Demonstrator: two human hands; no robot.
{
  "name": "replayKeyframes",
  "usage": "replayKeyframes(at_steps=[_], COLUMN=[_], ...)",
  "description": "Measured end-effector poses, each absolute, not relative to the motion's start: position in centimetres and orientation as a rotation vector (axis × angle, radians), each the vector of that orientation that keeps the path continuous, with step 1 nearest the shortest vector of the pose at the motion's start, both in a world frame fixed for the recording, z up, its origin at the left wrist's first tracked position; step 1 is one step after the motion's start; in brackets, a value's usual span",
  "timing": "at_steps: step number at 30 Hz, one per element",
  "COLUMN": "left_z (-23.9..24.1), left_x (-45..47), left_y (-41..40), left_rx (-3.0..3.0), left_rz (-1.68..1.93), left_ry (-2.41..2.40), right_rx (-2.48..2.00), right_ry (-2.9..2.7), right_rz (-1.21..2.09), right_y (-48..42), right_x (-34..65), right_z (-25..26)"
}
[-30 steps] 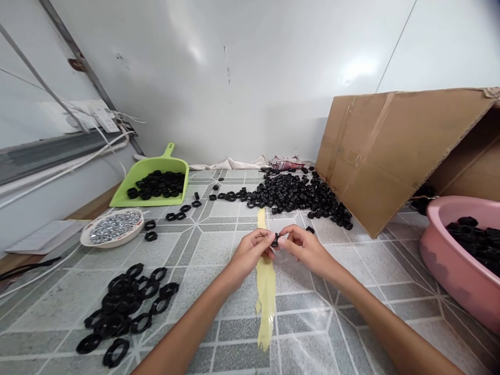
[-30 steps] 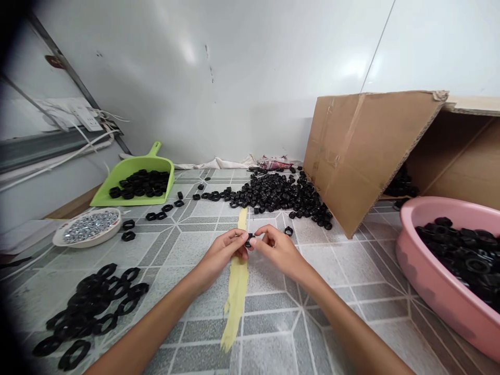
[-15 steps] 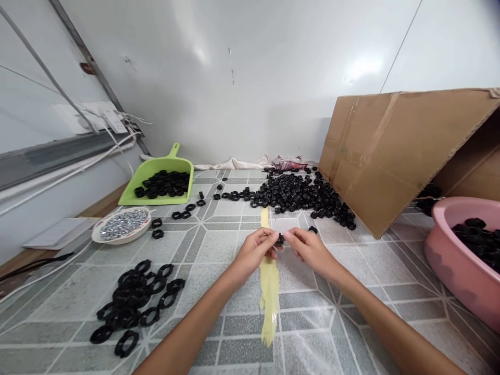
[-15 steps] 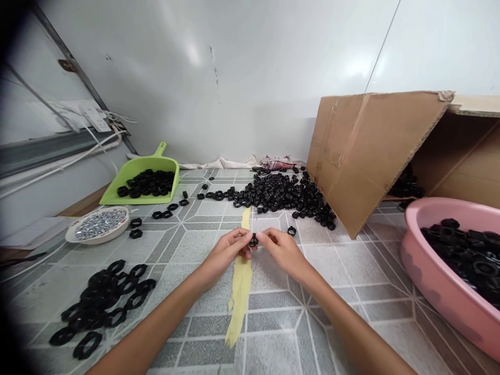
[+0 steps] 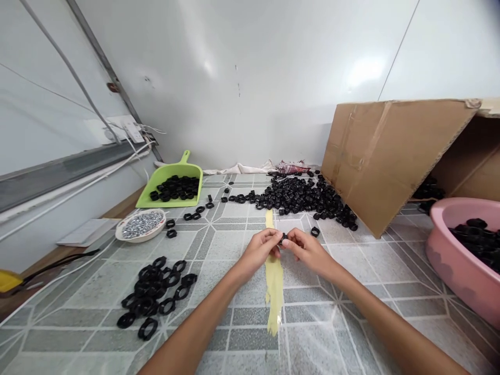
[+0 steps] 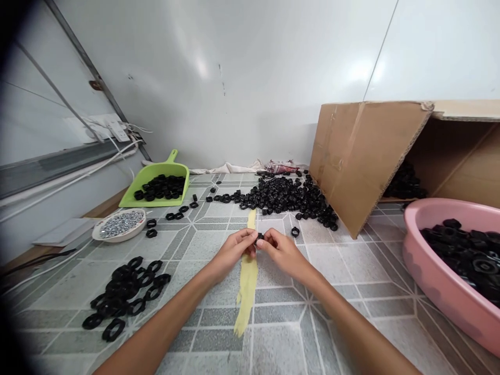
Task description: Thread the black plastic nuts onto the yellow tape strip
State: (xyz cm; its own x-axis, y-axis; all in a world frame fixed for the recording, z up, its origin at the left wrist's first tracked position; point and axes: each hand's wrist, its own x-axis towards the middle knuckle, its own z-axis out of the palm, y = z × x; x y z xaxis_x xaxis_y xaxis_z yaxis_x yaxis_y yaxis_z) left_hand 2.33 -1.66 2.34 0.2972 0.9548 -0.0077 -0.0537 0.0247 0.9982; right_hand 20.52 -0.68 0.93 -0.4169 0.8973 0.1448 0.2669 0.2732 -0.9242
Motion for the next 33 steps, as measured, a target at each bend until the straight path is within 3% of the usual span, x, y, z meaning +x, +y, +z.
replayKeyframes(at_steps=[5, 13, 26, 33], left_z=[2.0, 2.5, 2.8, 2.9], left_x=[2.4, 3.7, 3.8, 3.3], left_y=[-1.7, -3.0, -4.3, -3.9], left_rx=[1.29, 1.421, 1.723, 1.815], left_rz=[0.997, 1.192, 1.263, 1.249], left_ry=[0.925, 0.978, 1.169, 1.218], right_rx=[-1.092, -0.948, -0.901, -0.942], right_ry=[-1.921, -1.563, -1.156, -1.167], right_rz=[1.038, 1.512, 1.935, 1.772], right_y=[-1.5, -1.3, -1.8, -2.0], right_x=[20.2, 19.9, 19.6, 18.7], right_z=[1.4, 1.4, 2.3, 1.4])
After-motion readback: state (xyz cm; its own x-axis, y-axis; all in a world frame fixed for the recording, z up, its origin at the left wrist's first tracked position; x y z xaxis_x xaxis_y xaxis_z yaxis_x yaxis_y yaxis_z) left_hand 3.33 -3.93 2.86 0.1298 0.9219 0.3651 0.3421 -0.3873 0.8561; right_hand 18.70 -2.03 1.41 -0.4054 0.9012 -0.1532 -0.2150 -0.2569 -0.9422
